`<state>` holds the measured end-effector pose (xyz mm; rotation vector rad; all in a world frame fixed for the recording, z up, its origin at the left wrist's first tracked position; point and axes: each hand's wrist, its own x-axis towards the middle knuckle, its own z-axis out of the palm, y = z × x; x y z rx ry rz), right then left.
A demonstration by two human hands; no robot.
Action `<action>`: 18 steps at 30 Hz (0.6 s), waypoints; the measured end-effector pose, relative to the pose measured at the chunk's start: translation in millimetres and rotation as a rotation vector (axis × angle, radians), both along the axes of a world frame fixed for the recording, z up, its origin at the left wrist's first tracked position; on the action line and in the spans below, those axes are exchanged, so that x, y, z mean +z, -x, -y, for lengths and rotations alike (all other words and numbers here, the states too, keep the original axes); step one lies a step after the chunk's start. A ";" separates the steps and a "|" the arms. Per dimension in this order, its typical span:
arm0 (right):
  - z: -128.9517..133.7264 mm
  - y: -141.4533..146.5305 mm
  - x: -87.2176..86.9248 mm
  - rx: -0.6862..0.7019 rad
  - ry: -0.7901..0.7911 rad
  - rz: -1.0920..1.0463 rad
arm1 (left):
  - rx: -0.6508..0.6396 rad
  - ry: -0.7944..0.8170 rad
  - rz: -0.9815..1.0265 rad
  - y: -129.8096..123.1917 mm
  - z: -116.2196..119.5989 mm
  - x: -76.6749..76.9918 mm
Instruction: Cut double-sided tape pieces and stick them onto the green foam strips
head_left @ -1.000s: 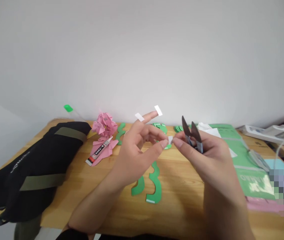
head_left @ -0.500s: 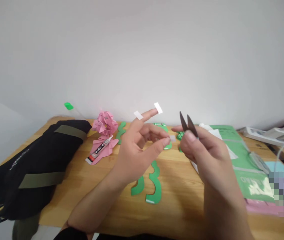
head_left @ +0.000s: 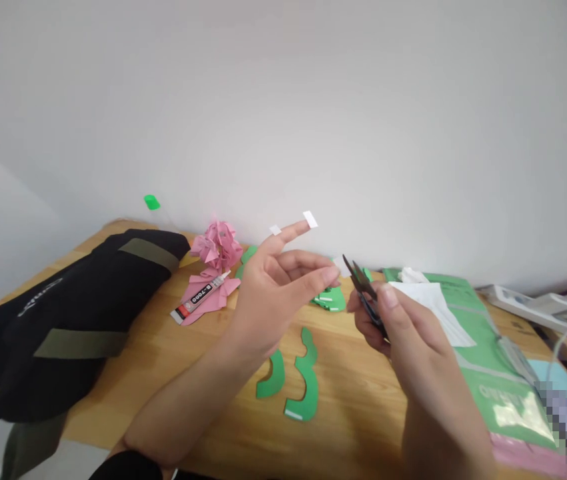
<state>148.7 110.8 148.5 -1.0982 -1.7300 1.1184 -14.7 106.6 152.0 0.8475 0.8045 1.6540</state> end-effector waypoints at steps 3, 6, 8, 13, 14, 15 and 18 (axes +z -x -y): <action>-0.4 0.7 -0.4 0.004 -0.039 0.038 | -0.005 -0.002 -0.003 -0.5 -0.8 -1.4; -1.1 1.9 -2.4 0.003 -0.058 0.047 | -0.016 0.018 0.008 -1.6 -0.9 -3.0; -1.6 2.7 -4.2 -0.005 -0.055 0.032 | -0.025 0.030 0.025 -2.8 -0.7 -3.9; -2.8 4.1 -7.9 -0.025 -0.061 -0.012 | -0.014 0.039 0.057 -6.7 -0.2 -5.3; -2.9 4.1 -8.4 -0.031 -0.060 -0.014 | -0.009 0.042 0.061 -7.4 -0.2 -5.3; -3.0 4.1 -8.8 -0.037 -0.057 -0.013 | -0.006 0.045 0.064 -8.0 -0.2 -5.4; -2.7 3.7 -9.6 -0.051 -0.039 -0.003 | 0.007 0.049 0.061 -9.6 -0.2 -5.5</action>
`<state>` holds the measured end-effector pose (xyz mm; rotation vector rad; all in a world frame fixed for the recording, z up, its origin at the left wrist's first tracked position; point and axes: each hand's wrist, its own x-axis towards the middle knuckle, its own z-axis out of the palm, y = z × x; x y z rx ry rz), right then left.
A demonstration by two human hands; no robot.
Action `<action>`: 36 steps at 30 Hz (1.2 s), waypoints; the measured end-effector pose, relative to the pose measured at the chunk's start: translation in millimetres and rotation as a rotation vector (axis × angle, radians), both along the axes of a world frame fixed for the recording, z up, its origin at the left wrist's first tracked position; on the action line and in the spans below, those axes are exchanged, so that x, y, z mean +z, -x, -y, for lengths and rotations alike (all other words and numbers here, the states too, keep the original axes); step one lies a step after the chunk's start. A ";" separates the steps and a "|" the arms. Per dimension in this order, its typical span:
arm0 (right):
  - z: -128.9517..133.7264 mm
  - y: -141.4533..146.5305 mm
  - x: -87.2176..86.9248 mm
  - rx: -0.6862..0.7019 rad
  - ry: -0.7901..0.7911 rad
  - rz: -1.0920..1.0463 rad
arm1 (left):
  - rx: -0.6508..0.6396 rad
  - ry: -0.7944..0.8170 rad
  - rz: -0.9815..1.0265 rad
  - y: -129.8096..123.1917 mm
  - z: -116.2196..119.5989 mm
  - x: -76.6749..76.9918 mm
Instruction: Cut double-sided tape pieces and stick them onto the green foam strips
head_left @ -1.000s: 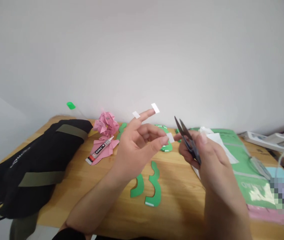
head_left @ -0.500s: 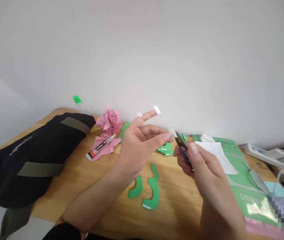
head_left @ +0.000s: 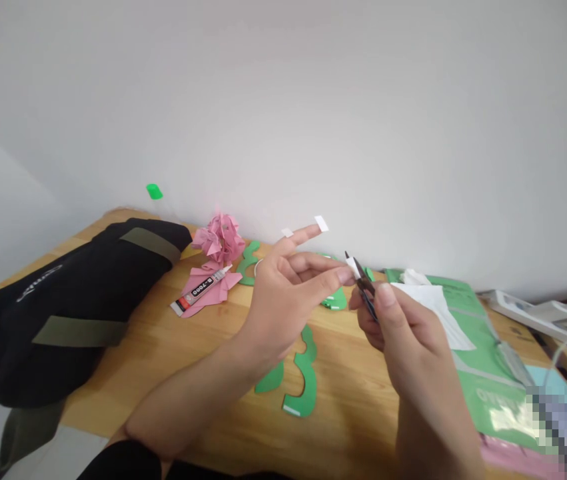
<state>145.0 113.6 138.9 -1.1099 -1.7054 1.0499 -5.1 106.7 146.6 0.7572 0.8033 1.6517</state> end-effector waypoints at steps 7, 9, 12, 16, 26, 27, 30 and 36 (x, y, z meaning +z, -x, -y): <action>0.3 0.7 -0.4 -0.021 0.008 0.003 | 0.001 0.002 0.000 -1.3 -0.3 -1.8; 0.1 0.9 -0.4 -0.034 -0.008 0.010 | 0.002 0.001 -0.007 -1.0 -1.0 -2.0; 0.2 1.1 0.0 -0.038 -0.023 0.019 | -0.001 -0.001 -0.006 -0.6 -1.3 -1.6; 1.6 1.2 2.4 -0.040 -0.030 0.030 | -0.014 0.001 -0.005 -0.2 -0.1 -1.5; 1.8 -4.9 7.0 -0.031 0.007 0.062 | -0.072 -0.046 -0.065 4.8 -1.6 -0.4; 2.3 -5.2 7.2 -0.034 0.004 0.063 | -0.083 -0.060 -0.066 5.9 -1.8 -0.5; 4.1 -4.9 9.4 -0.058 -0.031 0.068 | -0.156 -0.111 -0.088 11.2 -1.3 0.1; 6.8 -10.5 19.9 -0.026 -0.237 0.192 | -0.047 -0.231 -0.185 26.6 0.9 6.9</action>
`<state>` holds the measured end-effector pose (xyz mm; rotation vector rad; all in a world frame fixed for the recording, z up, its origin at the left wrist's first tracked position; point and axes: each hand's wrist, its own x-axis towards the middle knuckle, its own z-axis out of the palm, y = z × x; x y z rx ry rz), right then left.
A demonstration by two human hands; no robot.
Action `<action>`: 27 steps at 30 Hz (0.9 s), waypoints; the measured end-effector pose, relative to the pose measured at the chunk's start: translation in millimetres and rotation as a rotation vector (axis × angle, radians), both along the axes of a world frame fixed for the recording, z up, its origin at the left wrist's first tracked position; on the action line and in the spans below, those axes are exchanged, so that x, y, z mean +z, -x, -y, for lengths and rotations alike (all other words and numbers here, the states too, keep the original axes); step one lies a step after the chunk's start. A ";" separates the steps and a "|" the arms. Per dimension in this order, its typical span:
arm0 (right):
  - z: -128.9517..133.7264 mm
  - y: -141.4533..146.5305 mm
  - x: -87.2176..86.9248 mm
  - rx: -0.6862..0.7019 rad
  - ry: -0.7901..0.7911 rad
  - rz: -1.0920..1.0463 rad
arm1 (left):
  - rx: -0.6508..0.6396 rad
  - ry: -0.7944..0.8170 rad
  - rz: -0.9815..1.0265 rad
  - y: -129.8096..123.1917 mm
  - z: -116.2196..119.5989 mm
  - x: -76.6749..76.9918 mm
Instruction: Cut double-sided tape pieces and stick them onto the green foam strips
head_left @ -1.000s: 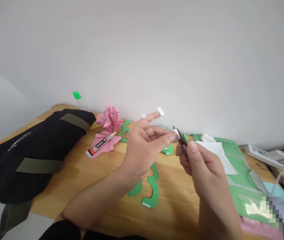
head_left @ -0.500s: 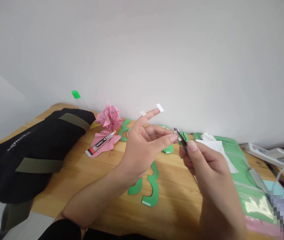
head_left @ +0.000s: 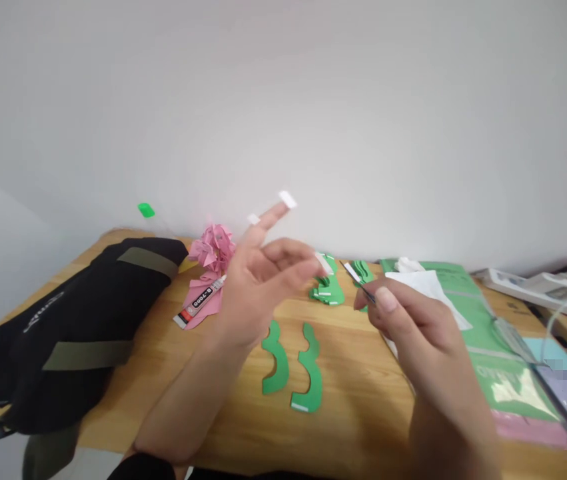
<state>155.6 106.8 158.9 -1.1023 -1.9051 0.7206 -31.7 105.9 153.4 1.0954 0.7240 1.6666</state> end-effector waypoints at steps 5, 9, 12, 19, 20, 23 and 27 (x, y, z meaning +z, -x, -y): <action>6.1 -14.7 4.2 0.058 -0.189 0.327 | 0.072 -0.028 -0.231 1.8 10.5 2.2; 15.4 -25.0 1.2 0.042 -0.223 0.453 | -0.001 -0.005 -0.445 -2.0 20.9 -2.2; 23.3 -30.2 -2.6 0.052 -0.193 0.499 | -0.055 -0.020 -0.571 -2.9 24.2 -8.7; 39.1 -37.5 -16.7 0.084 -0.059 0.540 | -0.085 -0.144 -0.797 -5.9 36.0 -24.3; 41.3 -37.9 -19.1 0.092 -0.035 0.540 | -0.082 -0.147 -0.814 -7.0 38.1 -26.5; 46.5 -38.9 -26.4 0.109 0.036 0.545 | -0.072 -0.190 -0.844 -9.6 43.6 -33.3; 48.2 -44.2 -38.8 0.109 0.162 0.593 | -0.045 -0.221 -0.910 -8.5 48.1 -41.7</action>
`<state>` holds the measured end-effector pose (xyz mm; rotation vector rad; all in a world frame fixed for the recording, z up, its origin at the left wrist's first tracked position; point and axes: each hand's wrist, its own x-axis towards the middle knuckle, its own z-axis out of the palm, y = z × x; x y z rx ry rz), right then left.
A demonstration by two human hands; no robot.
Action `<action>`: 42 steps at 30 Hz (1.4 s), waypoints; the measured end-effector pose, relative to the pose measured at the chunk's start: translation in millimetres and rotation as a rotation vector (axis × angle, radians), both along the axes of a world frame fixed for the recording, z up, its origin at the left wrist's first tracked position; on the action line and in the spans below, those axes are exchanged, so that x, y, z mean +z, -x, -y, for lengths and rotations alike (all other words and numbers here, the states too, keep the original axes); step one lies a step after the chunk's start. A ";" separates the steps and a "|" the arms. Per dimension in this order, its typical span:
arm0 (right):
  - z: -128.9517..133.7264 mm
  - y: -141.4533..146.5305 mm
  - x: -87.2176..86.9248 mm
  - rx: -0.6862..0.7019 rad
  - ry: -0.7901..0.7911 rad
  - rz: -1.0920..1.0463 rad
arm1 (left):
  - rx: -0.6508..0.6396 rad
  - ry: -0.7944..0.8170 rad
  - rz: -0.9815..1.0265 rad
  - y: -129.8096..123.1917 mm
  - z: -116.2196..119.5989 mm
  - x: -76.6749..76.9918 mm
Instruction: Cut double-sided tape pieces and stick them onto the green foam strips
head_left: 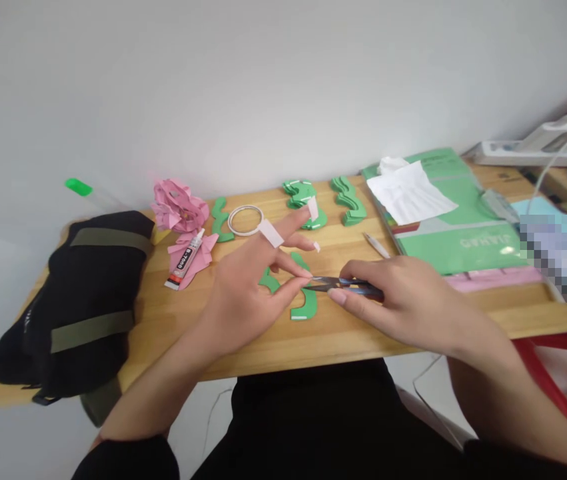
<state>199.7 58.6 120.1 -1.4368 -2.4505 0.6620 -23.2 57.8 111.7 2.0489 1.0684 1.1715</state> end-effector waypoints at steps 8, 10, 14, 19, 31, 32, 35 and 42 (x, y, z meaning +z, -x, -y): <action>10.6 8.8 -57.0 -0.327 0.321 -0.615 | 0.040 0.478 0.336 -2.7 6.9 -30.0; 16.9 19.8 -68.9 -0.418 0.364 -0.746 | 0.042 0.583 0.400 -7.1 10.1 -40.9; 22.3 32.2 -80.4 -0.477 0.404 -0.847 | 0.047 0.666 0.438 -13.4 15.7 -57.4; 20.1 27.2 -90.7 -0.546 0.395 -0.895 | 0.051 0.543 0.307 -19.2 27.6 -77.3; 27.5 26.4 -112.7 -0.800 0.618 -1.109 | 0.284 -0.026 -0.246 -36.5 51.3 -125.7; 27.4 27.5 -112.4 -0.784 0.612 -1.099 | 0.289 -0.026 -0.223 -36.0 50.3 -126.1; 26.1 30.7 -111.1 -0.750 0.562 -1.031 | 0.307 0.005 -0.129 -33.8 49.3 -126.2; 20.8 43.2 -113.1 -0.594 0.353 -0.651 | 0.345 -0.004 0.023 -31.4 54.3 -127.7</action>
